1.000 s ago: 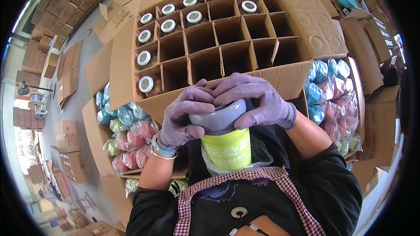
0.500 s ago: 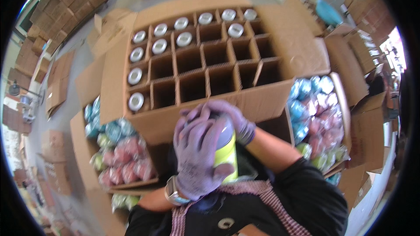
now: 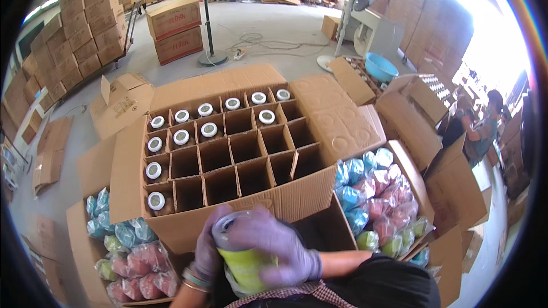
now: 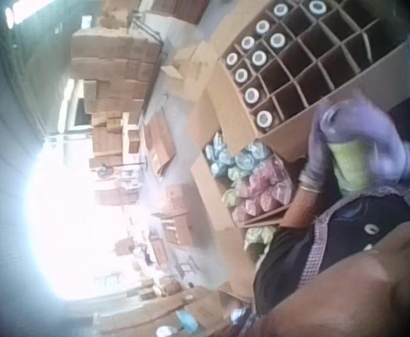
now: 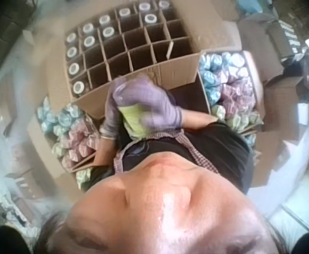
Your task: The person assembles water bottles by picking up plastic-wrapped bottles, removing the plastic, and screwing on lids. They handle green and blue bottles, placing the lids from a cardboard box onto the bottles and tightening them by hand.
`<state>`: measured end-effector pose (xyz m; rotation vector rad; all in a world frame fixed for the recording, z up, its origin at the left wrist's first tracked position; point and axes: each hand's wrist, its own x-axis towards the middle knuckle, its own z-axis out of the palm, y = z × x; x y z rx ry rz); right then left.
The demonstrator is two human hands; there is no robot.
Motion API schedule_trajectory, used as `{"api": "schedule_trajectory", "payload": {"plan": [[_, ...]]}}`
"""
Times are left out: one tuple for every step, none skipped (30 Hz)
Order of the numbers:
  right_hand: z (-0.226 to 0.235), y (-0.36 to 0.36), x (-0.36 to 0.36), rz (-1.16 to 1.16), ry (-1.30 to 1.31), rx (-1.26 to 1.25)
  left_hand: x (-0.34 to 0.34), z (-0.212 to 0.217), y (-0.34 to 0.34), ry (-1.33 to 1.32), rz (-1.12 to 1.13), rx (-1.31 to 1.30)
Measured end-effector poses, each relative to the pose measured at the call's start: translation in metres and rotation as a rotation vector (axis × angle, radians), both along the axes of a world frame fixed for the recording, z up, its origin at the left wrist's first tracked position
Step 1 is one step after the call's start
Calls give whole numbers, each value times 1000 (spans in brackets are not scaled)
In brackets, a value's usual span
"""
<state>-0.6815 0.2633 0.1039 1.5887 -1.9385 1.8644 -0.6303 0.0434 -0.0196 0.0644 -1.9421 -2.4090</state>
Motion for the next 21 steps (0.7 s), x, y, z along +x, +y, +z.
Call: {"api": "schedule_trajectory", "payload": {"plan": [[-5, 5, 20, 131, 0, -47, -10, -19, -22, -344, -298, 425], [-11, 5, 32, 306, -43, -94, -13, -36, -34, -303, -237, 316], [-23, 9, 19, 154, 54, -69, -12, -15, -22, -73, -37, 60], [-26, 16, 7, 5, -131, -22, -3, 12, -11, 145, 60, -164], [-28, 24, -5, -145, -337, 20, 3, 42, 3, 333, 196, -383], [-31, 13, -20, -329, -391, 22, 8, 64, 11, 525, 246, -589], [-25, 7, -10, -224, -260, 16, 6, 60, 12, 570, 7, -487], [-18, 1, 3, -98, -135, 6, 8, 34, 33, 375, 273, -85], [-10, 11, 8, 160, -57, 17, -7, -9, 4, 81, 54, -35], [-15, 15, 22, 332, -18, -50, -19, -46, -25, -217, -181, 18], [-18, 14, 13, 241, 80, -61, -21, -54, -23, -133, -59, -444], [-12, 12, -11, 147, 95, 34, -22, -56, -20, -11, -92, -600], [-6, 10, -37, 61, 111, 135, -20, -56, -18, 105, -129, -758], [5, 6, -56, 70, -31, 245, -24, -45, -14, 231, -171, -917], [-1, 13, -64, 193, -67, 315, -23, -31, 0, 290, -175, -812], [-1, 21, -69, 318, -99, 385, -24, -32, 8, 301, -260, -677], [19, 23, -73, 457, -52, 411, -24, -30, 14, 306, -338, -545], [36, 21, -72, 542, 121, 384, -20, -25, 19, 353, -402, -422], [61, 15, -61, 600, 216, 471, -17, -13, 24, 386, -474, -301], [89, 7, -46, 656, 322, 559, -13, 13, 28, 467, -531, -196], [104, -5, -26, 619, 387, 478, -11, 17, 39, 403, -574, -83]]}}
